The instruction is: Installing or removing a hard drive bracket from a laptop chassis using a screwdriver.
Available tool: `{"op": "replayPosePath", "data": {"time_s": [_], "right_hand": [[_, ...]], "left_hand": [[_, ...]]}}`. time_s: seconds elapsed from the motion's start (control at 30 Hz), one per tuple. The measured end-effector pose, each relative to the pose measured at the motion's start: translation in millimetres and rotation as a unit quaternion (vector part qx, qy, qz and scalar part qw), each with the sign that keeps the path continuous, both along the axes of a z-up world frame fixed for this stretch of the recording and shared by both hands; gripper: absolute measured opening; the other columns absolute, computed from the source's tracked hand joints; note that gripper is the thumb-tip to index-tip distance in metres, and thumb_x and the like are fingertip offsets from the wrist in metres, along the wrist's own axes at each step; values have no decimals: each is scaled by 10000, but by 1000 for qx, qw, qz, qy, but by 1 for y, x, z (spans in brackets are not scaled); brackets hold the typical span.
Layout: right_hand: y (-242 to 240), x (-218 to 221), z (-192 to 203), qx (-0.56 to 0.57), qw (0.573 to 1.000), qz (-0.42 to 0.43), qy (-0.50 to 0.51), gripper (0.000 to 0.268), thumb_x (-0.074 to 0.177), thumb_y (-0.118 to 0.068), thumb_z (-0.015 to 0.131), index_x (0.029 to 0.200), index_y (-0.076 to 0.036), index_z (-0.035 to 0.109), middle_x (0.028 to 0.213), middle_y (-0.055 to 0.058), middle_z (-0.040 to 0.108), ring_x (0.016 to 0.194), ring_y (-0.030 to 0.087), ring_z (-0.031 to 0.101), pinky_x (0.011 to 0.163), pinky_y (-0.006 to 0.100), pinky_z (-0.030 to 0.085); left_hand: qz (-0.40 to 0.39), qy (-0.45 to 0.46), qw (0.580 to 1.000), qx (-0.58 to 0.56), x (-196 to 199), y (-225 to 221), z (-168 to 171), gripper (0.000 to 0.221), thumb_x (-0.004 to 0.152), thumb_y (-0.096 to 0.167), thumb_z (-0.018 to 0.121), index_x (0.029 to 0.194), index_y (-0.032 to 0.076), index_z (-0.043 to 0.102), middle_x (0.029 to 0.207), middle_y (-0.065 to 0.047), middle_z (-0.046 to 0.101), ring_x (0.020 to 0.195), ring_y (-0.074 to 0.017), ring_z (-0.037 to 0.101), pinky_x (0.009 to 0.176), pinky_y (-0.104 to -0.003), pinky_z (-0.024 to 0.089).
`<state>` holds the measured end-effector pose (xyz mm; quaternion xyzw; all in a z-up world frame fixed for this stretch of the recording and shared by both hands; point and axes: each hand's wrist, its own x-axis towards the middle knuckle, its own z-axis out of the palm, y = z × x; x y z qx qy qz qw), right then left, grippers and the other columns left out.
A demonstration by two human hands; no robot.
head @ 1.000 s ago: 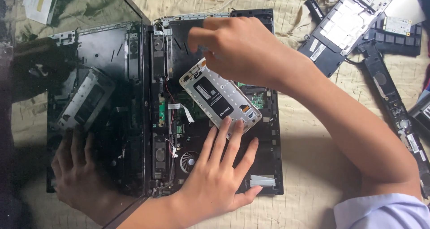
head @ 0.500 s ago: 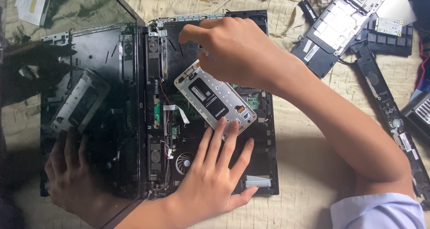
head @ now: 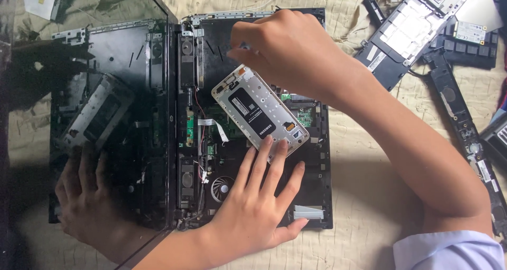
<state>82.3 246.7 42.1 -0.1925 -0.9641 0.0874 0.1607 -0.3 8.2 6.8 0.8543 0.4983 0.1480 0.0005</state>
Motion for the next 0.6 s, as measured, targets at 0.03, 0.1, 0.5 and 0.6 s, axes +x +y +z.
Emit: {"op": "replayPosePath", "data": {"time_s": [0.03,0.1,0.5,0.6], "right_hand": [[1,0,-1,-10,1000,-9,-11,75,1039,-141,659,1031,-88,711,715,82,726,577,349,649,453,477,462],[-2,0,6,-21,1000,12,-11,154,995,-95,640,1132,-46,688,881,122,702,621,334,656,464,462,472],[0,3,8,-9,998,52,17,105,1040,-73,680,1110,4,698,921,133,737,615,281,676,488,418,486],[1,6,15,1,997,71,37,80,1056,-41,694,1113,13,708,891,124,725,632,245,678,548,391,503]], "left_hand": [[1,0,1000,1,0,0,0,866,882,709,638,1453,62,570,1529,-369,400,1437,-543,378,1157,-603,376],[2,-4,1000,-1,0,0,0,857,887,700,637,1453,60,571,1532,-366,398,1441,-542,373,1159,-604,375],[4,-6,1000,2,-1,-1,-1,856,890,707,621,1452,64,572,1538,-358,402,1448,-535,375,1157,-602,384],[5,-10,1000,-2,-1,-2,-3,859,886,709,626,1457,70,572,1546,-354,395,1452,-535,372,1162,-605,378]]}}
